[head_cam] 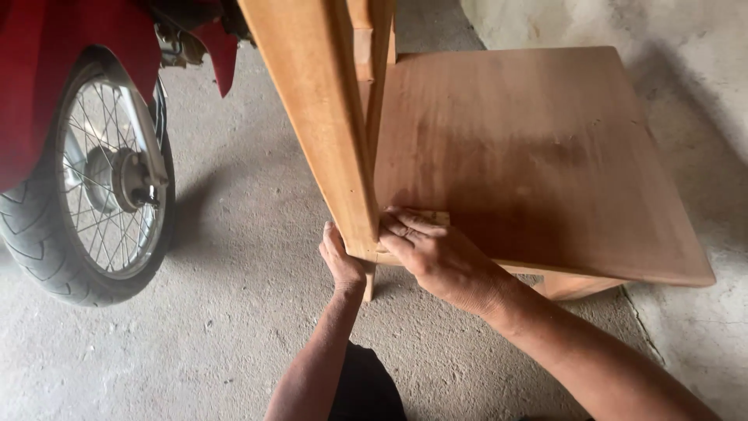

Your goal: The person sands the surface of a wooden chair with a piece of sandpaper.

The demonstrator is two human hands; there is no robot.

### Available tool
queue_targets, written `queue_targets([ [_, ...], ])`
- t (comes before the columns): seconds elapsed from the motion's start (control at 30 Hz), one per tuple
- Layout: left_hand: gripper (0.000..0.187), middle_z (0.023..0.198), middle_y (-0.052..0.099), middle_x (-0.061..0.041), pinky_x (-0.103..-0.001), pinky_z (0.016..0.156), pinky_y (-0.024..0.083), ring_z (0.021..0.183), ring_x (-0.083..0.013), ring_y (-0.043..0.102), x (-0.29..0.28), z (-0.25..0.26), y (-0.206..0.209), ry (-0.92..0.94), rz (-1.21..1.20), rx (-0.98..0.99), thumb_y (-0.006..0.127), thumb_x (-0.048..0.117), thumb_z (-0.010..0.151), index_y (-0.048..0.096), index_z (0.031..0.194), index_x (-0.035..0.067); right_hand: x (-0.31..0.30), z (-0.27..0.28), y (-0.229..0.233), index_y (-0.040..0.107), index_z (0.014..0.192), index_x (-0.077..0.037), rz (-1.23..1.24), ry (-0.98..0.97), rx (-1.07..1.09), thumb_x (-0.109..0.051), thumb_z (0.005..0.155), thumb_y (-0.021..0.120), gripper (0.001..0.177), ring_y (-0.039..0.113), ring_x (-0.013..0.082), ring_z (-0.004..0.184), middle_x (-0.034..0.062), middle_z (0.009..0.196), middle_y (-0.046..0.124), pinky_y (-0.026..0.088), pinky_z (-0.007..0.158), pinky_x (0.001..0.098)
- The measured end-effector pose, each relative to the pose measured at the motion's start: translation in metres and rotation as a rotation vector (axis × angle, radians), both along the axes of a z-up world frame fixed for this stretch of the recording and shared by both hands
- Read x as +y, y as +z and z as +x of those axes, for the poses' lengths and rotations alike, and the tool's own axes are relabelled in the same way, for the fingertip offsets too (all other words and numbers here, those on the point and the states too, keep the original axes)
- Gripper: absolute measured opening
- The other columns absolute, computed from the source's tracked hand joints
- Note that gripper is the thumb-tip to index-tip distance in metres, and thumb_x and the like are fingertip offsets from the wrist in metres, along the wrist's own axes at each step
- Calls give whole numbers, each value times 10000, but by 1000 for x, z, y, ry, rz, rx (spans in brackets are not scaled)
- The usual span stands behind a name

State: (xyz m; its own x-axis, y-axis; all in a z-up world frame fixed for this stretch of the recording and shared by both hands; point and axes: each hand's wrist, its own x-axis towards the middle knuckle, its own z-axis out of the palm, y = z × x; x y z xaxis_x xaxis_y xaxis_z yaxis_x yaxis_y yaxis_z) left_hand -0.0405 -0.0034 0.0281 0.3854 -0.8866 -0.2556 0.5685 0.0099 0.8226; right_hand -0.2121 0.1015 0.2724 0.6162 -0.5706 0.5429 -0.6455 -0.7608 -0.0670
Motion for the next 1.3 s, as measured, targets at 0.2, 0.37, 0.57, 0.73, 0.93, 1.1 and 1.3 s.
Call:
queue_targets([
  [0.2, 619, 1218, 566, -214, -467, 1024, 485, 1123, -295, 593, 17, -1, 45, -112, -98, 27, 511, 534, 998, 518, 1251, -31, 23, -59, -14, 748, 1106, -59, 19, 42, -56, 70, 817, 756, 317, 699, 277, 1199, 147, 1248, 721, 611, 1030, 395],
  [0.37, 605, 1273, 517, -190, -442, 1061, 443, 1189, -277, 553, 14, 3, 27, -56, -100, -263, 435, 506, 1016, 534, 1353, 14, 6, -28, -10, 722, 1118, -61, 28, -11, -16, 4, 877, 743, 250, 675, 287, 1220, 153, 1266, 701, 591, 1033, 410],
  [0.57, 640, 1288, 482, -179, -445, 1073, 443, 1221, -275, 541, 7, 3, 33, -101, -80, -166, 417, 542, 1020, 524, 1355, 7, -11, -14, 3, 709, 1156, -13, 8, 69, -15, 41, 899, 677, 264, 724, 265, 1124, 171, 1218, 740, 625, 976, 356],
  [0.73, 643, 1294, 462, -161, -460, 1076, 440, 1233, -269, 535, 15, 1, 46, -108, -11, -115, 432, 560, 993, 471, 1348, 26, -17, -14, 15, 724, 999, -74, 438, -119, 294, -123, 1065, 593, 155, 747, 135, 815, 75, 1027, 748, 675, 784, 256],
  [0.93, 655, 1223, 469, -192, -468, 1056, 459, 1170, -282, 556, 11, 5, 22, -118, -53, -180, 426, 554, 1029, 570, 1210, -59, -16, -17, 3, 716, 1049, -83, -78, 153, 23, -27, 964, 666, 113, 761, 238, 1035, 146, 1174, 750, 670, 889, 333],
  [1.1, 622, 1162, 602, -180, -441, 987, 485, 1083, -271, 599, 12, 0, 44, -140, -185, -53, 457, 528, 1016, 597, 1229, -40, 0, -7, 16, 705, 1054, -51, -233, 80, 23, -3, 923, 645, 152, 766, 238, 975, 120, 1120, 733, 668, 879, 343],
  [1.3, 638, 1225, 546, -159, -418, 1021, 452, 1138, -248, 565, 12, 5, 35, -115, -113, -130, 472, 550, 1035, 545, 1283, -34, -16, -8, 16, 743, 1071, -44, 247, -45, 119, -48, 1005, 676, 94, 731, 200, 934, 111, 1006, 749, 655, 881, 332],
])
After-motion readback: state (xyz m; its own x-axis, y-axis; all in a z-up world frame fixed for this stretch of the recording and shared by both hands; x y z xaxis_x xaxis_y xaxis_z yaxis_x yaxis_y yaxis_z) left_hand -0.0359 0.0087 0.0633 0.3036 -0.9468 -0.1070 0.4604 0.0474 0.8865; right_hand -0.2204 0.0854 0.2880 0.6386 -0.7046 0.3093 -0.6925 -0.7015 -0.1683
